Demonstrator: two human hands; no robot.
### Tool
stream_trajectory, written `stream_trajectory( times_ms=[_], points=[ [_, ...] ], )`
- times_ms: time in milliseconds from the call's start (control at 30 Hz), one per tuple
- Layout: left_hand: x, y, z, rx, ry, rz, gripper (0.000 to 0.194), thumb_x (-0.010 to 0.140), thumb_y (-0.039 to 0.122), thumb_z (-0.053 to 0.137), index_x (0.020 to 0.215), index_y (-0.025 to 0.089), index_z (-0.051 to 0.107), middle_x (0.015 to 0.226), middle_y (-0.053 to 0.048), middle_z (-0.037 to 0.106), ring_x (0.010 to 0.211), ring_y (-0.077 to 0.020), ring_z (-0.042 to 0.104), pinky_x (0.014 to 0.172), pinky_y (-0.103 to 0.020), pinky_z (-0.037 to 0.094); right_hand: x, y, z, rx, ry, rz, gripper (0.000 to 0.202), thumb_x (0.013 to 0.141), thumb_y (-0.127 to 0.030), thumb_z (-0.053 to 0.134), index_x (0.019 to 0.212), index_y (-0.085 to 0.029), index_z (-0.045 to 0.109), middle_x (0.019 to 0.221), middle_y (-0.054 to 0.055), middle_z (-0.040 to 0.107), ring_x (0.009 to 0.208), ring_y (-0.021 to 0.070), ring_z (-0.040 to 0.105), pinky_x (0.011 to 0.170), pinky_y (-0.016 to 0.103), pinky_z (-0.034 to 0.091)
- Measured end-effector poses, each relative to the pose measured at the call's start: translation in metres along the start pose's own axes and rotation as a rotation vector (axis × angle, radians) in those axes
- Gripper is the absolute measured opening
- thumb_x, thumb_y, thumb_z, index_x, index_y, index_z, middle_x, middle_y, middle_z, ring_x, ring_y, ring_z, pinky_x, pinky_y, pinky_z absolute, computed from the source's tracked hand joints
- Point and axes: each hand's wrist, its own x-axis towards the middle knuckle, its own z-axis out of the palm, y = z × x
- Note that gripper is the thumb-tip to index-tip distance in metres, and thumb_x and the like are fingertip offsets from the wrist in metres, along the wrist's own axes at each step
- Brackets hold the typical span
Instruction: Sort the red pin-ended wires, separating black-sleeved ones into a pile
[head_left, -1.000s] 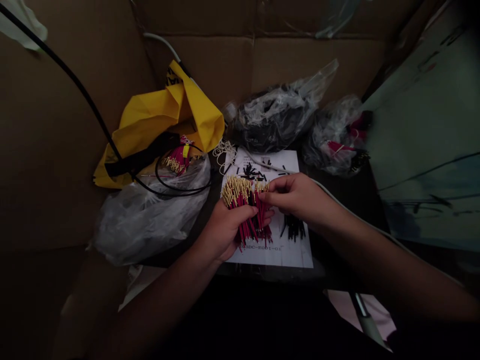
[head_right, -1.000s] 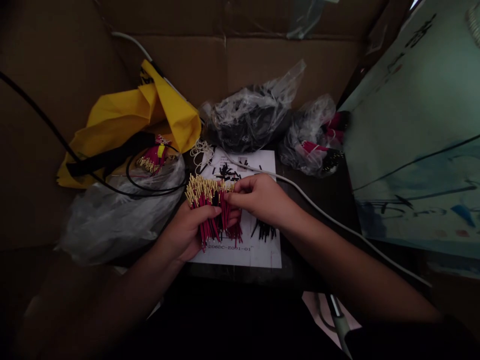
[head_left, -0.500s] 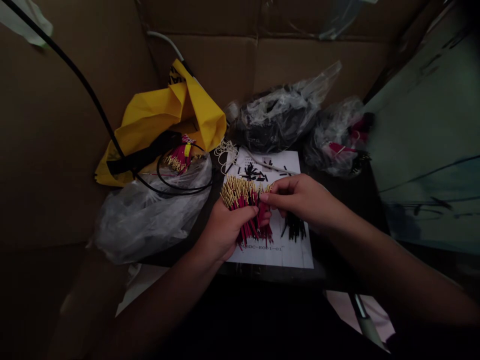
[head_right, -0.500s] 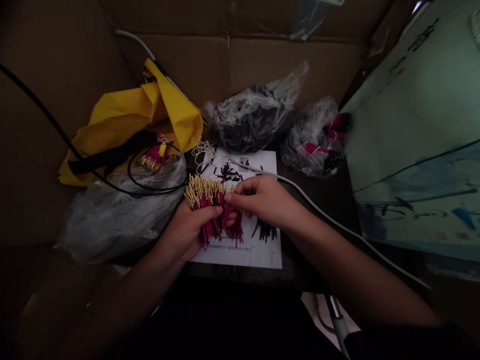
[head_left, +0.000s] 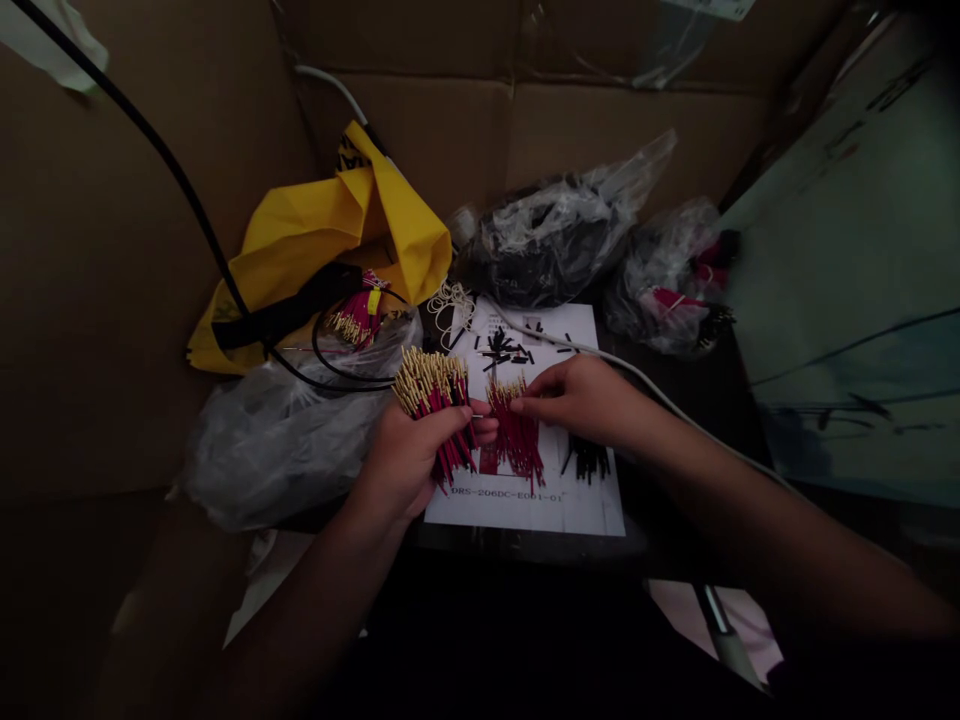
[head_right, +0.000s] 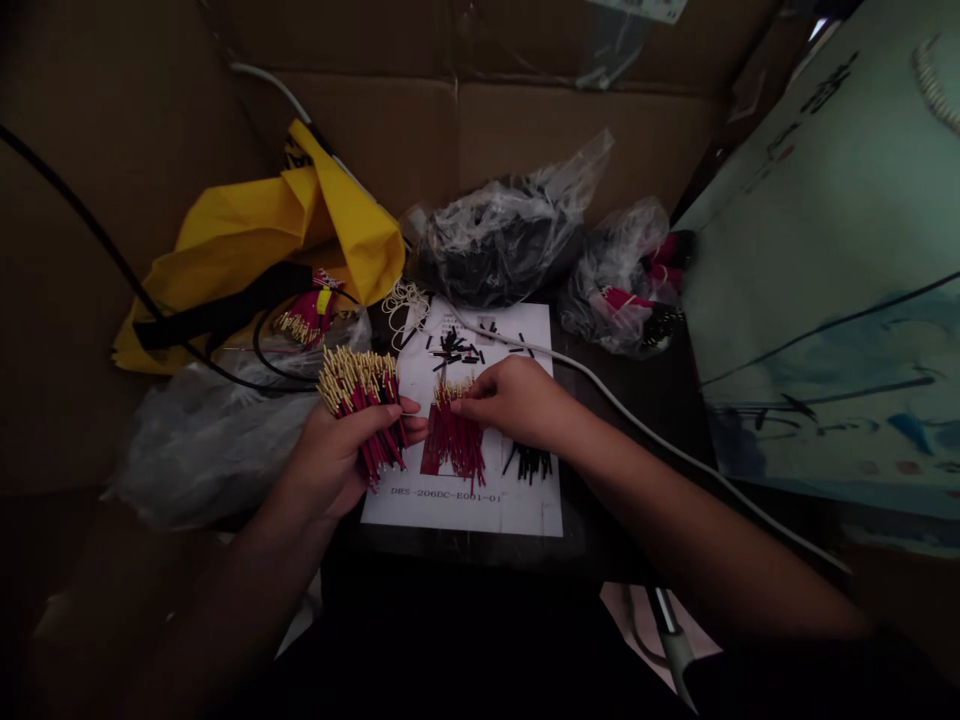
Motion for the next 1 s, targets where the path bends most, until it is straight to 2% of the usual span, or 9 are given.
stream_trajectory(
  times_ms=[100, 200, 367, 467, 600, 800, 1000],
  points=[
    [-0.003, 0.000, -0.002, 0.002, -0.085, -0.043, 0.015, 0.067, 0.015, 0.074, 0.080, 0.008, 0.072, 0.077, -0.010, 0.076, 0.064, -0.0192, 0.072, 0.064, -0.030, 0.062, -0.006, -0.005, -0.004, -0.153, 0.105, -0.057, 0.034, 0.079, -0.052, 0.068, 0.080, -0.019, 0.078, 0.054, 0.001, 0.058, 0.050, 0.0119, 0.045, 0.050, 0.029, 0.030],
    [-0.006, -0.001, -0.002, -0.035, -0.186, -0.090, 0.015, 0.069, 0.012, 0.072, 0.083, 0.008, 0.073, 0.082, -0.011, 0.076, 0.068, -0.0203, 0.073, 0.065, -0.032, 0.063, -0.015, -0.014, -0.007, -0.091, 0.143, -0.117, 0.034, 0.084, -0.051, 0.063, 0.086, -0.020, 0.078, 0.059, 0.001, 0.060, 0.053, 0.0124, 0.047, 0.052, 0.029, 0.032],
    [-0.010, -0.003, 0.005, -0.062, -0.312, -0.138, 0.020, 0.070, 0.010, 0.069, 0.090, 0.008, 0.072, 0.079, -0.010, 0.075, 0.068, -0.0224, 0.073, 0.068, -0.037, 0.063, -0.021, -0.025, 0.001, 0.315, -0.042, -0.171, 0.028, 0.083, -0.047, 0.067, 0.086, -0.020, 0.075, 0.070, 0.002, 0.067, 0.062, 0.0137, 0.056, 0.057, 0.027, 0.043],
    [-0.010, -0.004, 0.009, -0.049, -0.308, -0.129, 0.028, 0.069, 0.008, 0.069, 0.097, 0.009, 0.069, 0.078, -0.009, 0.075, 0.068, -0.0234, 0.073, 0.066, -0.037, 0.063, -0.020, -0.027, 0.006, 0.507, -0.130, -0.155, 0.027, 0.080, -0.047, 0.070, 0.075, -0.021, 0.070, 0.068, 0.001, 0.067, 0.061, 0.0136, 0.059, 0.060, 0.028, 0.048],
    [-0.009, -0.008, 0.011, -0.012, -0.261, -0.094, 0.031, 0.069, 0.010, 0.070, 0.101, 0.011, 0.068, 0.082, -0.010, 0.075, 0.069, -0.0233, 0.073, 0.066, -0.037, 0.063, -0.019, -0.027, 0.005, 0.564, -0.157, -0.087, 0.027, 0.079, -0.046, 0.071, 0.069, -0.021, 0.066, 0.065, 0.001, 0.066, 0.060, 0.0147, 0.062, 0.062, 0.031, 0.052],
    [-0.008, -0.012, 0.012, 0.015, -0.238, -0.055, 0.029, 0.069, 0.012, 0.070, 0.098, 0.010, 0.068, 0.080, -0.009, 0.074, 0.066, -0.0219, 0.072, 0.066, -0.036, 0.063, -0.019, -0.024, 0.007, 0.638, -0.155, -0.083, 0.022, 0.077, -0.041, 0.073, 0.074, -0.022, 0.063, 0.068, 0.000, 0.067, 0.062, 0.0145, 0.064, 0.064, 0.031, 0.054],
    [-0.010, -0.012, 0.016, 0.009, -0.260, -0.034, 0.022, 0.070, 0.013, 0.071, 0.092, 0.012, 0.068, 0.075, -0.005, 0.072, 0.061, -0.0178, 0.069, 0.061, -0.032, 0.062, -0.018, -0.026, 0.012, 0.763, -0.140, -0.107, 0.024, 0.081, -0.043, 0.069, 0.077, -0.023, 0.056, 0.058, -0.004, 0.060, 0.050, 0.0130, 0.058, 0.051, 0.029, 0.048]
  ],
)
